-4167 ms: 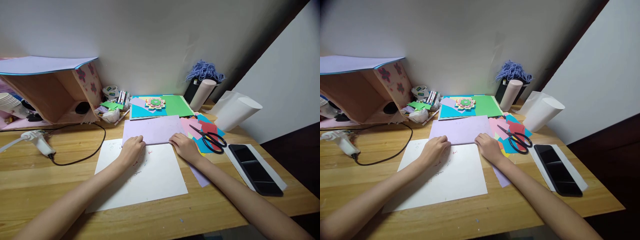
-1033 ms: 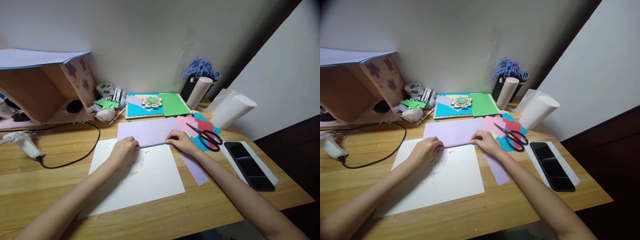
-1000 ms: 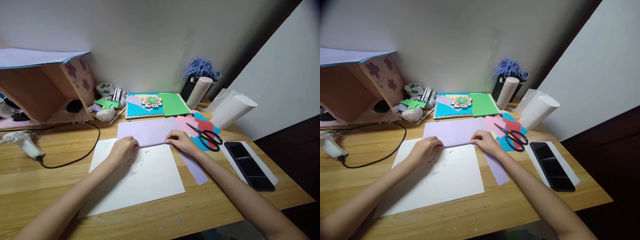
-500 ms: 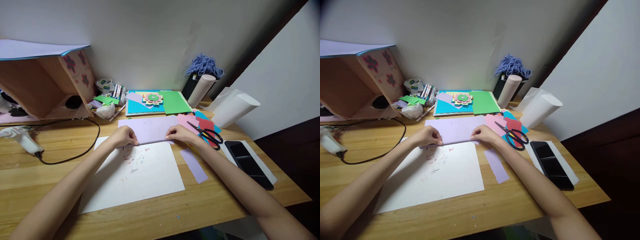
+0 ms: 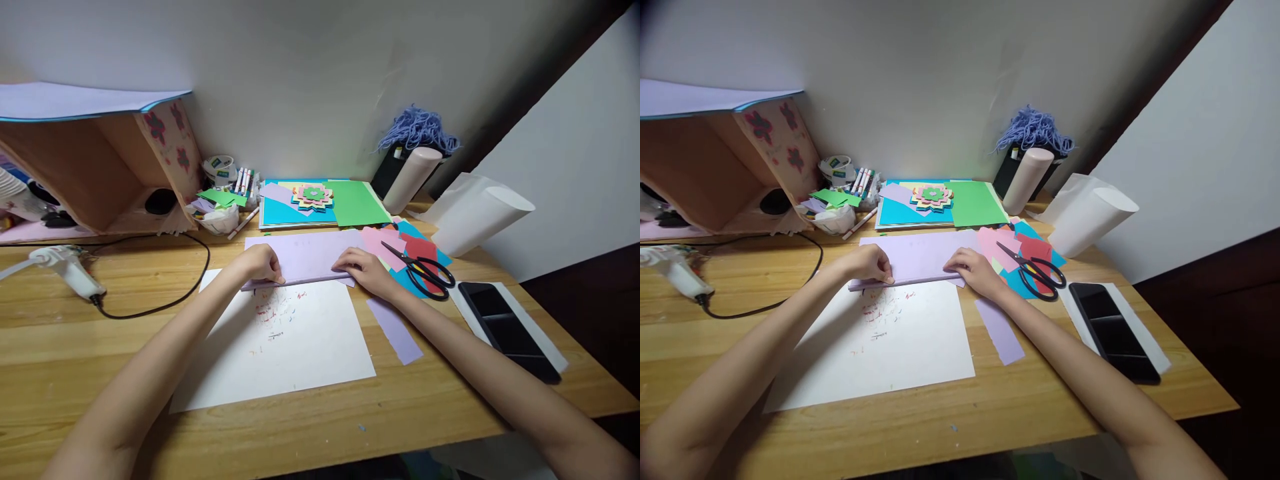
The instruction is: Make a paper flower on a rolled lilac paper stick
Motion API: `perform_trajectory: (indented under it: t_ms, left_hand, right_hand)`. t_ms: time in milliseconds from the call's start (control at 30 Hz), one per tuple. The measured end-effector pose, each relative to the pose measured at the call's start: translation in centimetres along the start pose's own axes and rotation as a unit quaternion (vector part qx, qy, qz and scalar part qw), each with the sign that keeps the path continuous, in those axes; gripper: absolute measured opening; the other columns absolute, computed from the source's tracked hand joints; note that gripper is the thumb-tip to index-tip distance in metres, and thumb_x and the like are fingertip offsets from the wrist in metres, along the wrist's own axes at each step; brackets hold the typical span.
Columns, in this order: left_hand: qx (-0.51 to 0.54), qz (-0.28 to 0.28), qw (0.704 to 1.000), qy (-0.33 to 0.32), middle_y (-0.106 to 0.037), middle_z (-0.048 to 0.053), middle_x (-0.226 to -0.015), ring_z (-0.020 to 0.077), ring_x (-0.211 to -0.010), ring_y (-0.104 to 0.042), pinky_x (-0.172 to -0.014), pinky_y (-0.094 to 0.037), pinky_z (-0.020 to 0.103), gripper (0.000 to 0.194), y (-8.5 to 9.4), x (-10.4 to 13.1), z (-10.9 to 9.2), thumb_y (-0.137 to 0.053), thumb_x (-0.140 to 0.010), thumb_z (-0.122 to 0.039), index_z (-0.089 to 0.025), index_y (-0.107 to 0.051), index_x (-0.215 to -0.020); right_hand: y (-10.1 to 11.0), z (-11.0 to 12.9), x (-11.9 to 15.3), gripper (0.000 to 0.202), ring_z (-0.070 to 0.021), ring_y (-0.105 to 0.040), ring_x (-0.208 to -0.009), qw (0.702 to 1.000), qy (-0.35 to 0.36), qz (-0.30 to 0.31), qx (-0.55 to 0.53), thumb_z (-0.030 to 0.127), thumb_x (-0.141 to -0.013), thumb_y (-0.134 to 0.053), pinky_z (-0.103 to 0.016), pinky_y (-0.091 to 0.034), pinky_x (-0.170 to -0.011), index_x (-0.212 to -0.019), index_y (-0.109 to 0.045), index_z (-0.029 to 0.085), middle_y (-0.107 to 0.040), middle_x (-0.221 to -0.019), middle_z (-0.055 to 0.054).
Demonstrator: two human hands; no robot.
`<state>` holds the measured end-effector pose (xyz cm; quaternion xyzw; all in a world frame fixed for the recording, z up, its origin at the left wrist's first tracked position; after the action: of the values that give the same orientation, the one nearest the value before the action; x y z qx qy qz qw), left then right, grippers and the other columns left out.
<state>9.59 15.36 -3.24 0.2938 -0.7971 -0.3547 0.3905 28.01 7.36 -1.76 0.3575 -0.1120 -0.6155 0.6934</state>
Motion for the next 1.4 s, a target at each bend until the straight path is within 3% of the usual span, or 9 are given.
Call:
perform_trajectory:
  t_ms: [367, 433, 567, 667, 767, 867, 1033, 1167, 1400]
  left_hand:
    - [0.043, -0.005, 0.999, -0.008, -0.063, 0.0, -0.055, 0.0128, -0.055, -0.052, -0.052, -0.034, 0.022, 0.016, -0.3, 0.1, 0.8, -0.074, -0.05, -0.032, -0.019, -0.069, -0.059]
    - [0.059, -0.075, 0.995, -0.04, -0.065, 0.002, -0.06, 0.014, -0.057, -0.054, -0.053, -0.035, 0.023, 0.015, 0.2, 1.7, 0.2, -0.071, -0.056, -0.032, -0.018, -0.068, -0.061]
    - [0.143, -0.342, 0.927, -0.056, -0.067, 0.005, -0.077, 0.0158, -0.069, -0.058, -0.063, -0.041, 0.025, 0.021, 1.2, 8.0, -0.7, -0.057, -0.074, -0.038, -0.018, -0.066, -0.074]
    - [0.327, -0.189, 0.925, -0.038, -0.067, 0.006, -0.066, 0.0163, -0.061, -0.06, -0.059, -0.045, 0.027, 0.036, -4.4, 7.6, -1.8, -0.053, -0.076, -0.048, -0.016, -0.066, -0.067]
    - [0.572, -0.101, 0.814, 0.016, -0.068, 0.011, -0.074, 0.0179, -0.068, -0.063, -0.063, -0.048, 0.028, 0.041, -8.0, 5.5, -2.5, -0.058, -0.071, -0.052, -0.012, -0.064, -0.071]
    - [0.653, -0.157, 0.741, 0.004, -0.067, 0.011, -0.073, 0.0165, -0.069, -0.062, -0.064, -0.047, 0.026, 0.043, -7.2, 3.8, -3.3, -0.063, -0.066, -0.053, -0.01, -0.062, -0.069]
    - [0.645, -0.257, 0.72, 0.004, -0.057, 0.002, -0.059, 0.0137, -0.061, -0.055, -0.046, -0.035, 0.02, 0.042, -5.1, 4.6, -3.7, -0.059, -0.067, -0.055, -0.014, -0.054, -0.063]
    - [0.662, -0.307, 0.683, -0.034, -0.048, -0.003, -0.057, 0.0104, -0.06, -0.05, -0.058, -0.043, 0.021, 0.039, -3.7, 6.7, -3.6, -0.061, -0.068, -0.05, -0.016, -0.045, -0.06]
    - [0.622, -0.315, 0.713, -0.077, -0.052, -0.002, -0.06, 0.0118, -0.062, -0.052, -0.067, -0.046, 0.026, 0.038, -1.5, 9.2, -1.4, -0.062, -0.067, -0.051, -0.015, -0.048, -0.063]
  right_hand:
    - [-2.1, 2.9, 1.6, 0.015, -0.0186, -0.054, -0.08, 0.969, 0.131, -0.015, 0.209, 0.019, -0.087, -0.046, -0.031, -0.044, -0.071, -0.087, -0.061, 0.017, -0.062, -0.083, -0.007]
    - [-2.6, 3.2, 1.7, 0.016, -0.0196, -0.054, -0.08, 0.96, 0.132, -0.022, 0.248, 0.017, -0.088, -0.043, -0.032, -0.044, -0.071, -0.087, -0.06, 0.017, -0.062, -0.083, -0.008]
    - [-2.4, 3.5, 1.2, 0.014, -0.0199, -0.054, -0.079, 0.962, 0.12, -0.035, 0.241, 0.016, -0.087, -0.044, -0.032, -0.044, -0.07, -0.084, -0.058, 0.017, -0.062, -0.081, -0.007]
    - [-1.6, 3.8, 0.5, 0.012, -0.0203, -0.055, -0.078, 0.971, 0.104, -0.059, 0.207, 0.016, -0.086, -0.046, -0.033, -0.044, -0.07, -0.083, -0.057, 0.018, -0.061, -0.079, -0.007]
    - [-1.0, 4.9, 0.2, 0.012, -0.0208, -0.054, -0.078, 0.974, 0.102, -0.089, 0.18, 0.017, -0.086, -0.045, -0.034, -0.044, -0.07, -0.083, -0.056, 0.018, -0.061, -0.08, -0.007]
    - [-1.7, 6.7, 0.2, 0.015, -0.0212, -0.053, -0.079, 0.973, 0.117, -0.09, 0.179, 0.017, -0.088, -0.041, -0.034, -0.043, -0.07, -0.084, -0.056, 0.018, -0.06, -0.081, -0.008]
    - [-2.2, 9.5, 0.4, 0.021, -0.0212, -0.052, -0.077, 0.961, 0.143, -0.13, 0.199, 0.017, -0.089, -0.036, -0.034, -0.042, -0.069, -0.089, -0.056, 0.018, -0.06, -0.081, -0.009]
    - [-2.6, 11.5, 0.6, 0.02, -0.0215, -0.053, -0.077, 0.951, 0.176, -0.151, 0.205, 0.016, -0.089, -0.038, -0.034, -0.043, -0.069, -0.093, -0.057, 0.018, -0.061, -0.081, -0.009]
    - [-4.2, 14.6, 0.4, 0.017, -0.0219, -0.051, -0.082, 0.964, 0.17, -0.088, 0.185, 0.019, -0.087, -0.044, -0.035, -0.044, -0.071, -0.098, -0.057, 0.019, -0.06, -0.087, -0.009]
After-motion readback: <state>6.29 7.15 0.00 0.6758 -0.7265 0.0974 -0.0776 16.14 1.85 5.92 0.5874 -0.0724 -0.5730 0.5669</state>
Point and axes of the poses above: each hand's wrist, its own x-axis away from the middle knuckle, its own y-axis out of the back of the hand, z = x × y, the point moved 9 cm from there along -x, towards the middle knuckle
